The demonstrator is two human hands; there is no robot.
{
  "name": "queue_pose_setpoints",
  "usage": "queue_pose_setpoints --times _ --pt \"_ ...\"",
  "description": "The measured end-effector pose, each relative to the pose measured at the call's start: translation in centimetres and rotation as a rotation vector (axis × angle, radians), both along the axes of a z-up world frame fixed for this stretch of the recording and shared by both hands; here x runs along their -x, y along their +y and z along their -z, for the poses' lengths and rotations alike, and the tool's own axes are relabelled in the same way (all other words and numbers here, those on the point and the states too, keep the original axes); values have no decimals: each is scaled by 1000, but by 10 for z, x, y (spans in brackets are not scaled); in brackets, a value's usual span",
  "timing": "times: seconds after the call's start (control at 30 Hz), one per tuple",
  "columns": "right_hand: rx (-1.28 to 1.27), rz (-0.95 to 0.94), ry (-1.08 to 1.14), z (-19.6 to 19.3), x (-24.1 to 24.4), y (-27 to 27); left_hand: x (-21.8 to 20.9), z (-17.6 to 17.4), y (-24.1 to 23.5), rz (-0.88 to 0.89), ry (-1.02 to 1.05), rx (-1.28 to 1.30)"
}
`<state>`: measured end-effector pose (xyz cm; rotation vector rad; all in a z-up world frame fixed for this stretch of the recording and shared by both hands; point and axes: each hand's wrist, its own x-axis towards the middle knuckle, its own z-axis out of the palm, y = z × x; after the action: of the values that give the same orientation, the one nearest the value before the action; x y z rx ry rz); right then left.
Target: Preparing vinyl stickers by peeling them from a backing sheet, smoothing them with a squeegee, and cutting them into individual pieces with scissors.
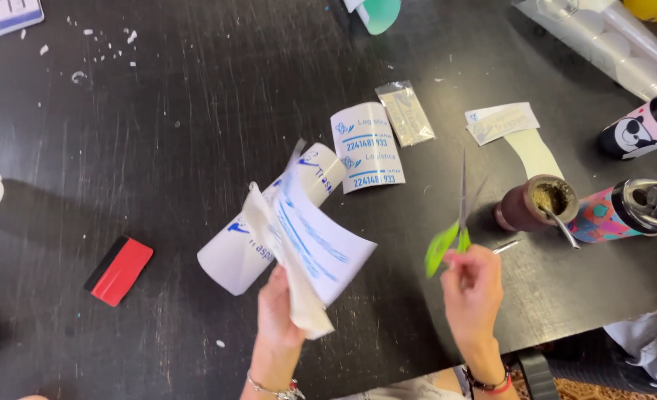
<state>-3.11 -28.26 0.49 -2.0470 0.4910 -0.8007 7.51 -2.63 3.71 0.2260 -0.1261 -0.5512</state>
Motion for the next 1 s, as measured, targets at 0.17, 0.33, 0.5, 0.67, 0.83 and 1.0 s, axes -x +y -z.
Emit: queue_pose_setpoints --times 0.17,0.33,0.5,0.67,0.83,1.0 --pt "277 -243 -117 51 7 7 3 5 -35 141 -22 16" --pt "183 -153 79 78 12 44 16 8 -58 33 -13 -94" --pt "-48 -309 64 63 6 61 17 -1 -63 -65 171 -221" --pt "-325 -478 69 38 3 52 10 2 -63 -41 71 -183" --pt "-215 -205 634 -25 3 32 -2 3 -48 -118 118 -272" --pt "296 -293 836 25 46 -11 -22 -66 -25 -317 349 -486"
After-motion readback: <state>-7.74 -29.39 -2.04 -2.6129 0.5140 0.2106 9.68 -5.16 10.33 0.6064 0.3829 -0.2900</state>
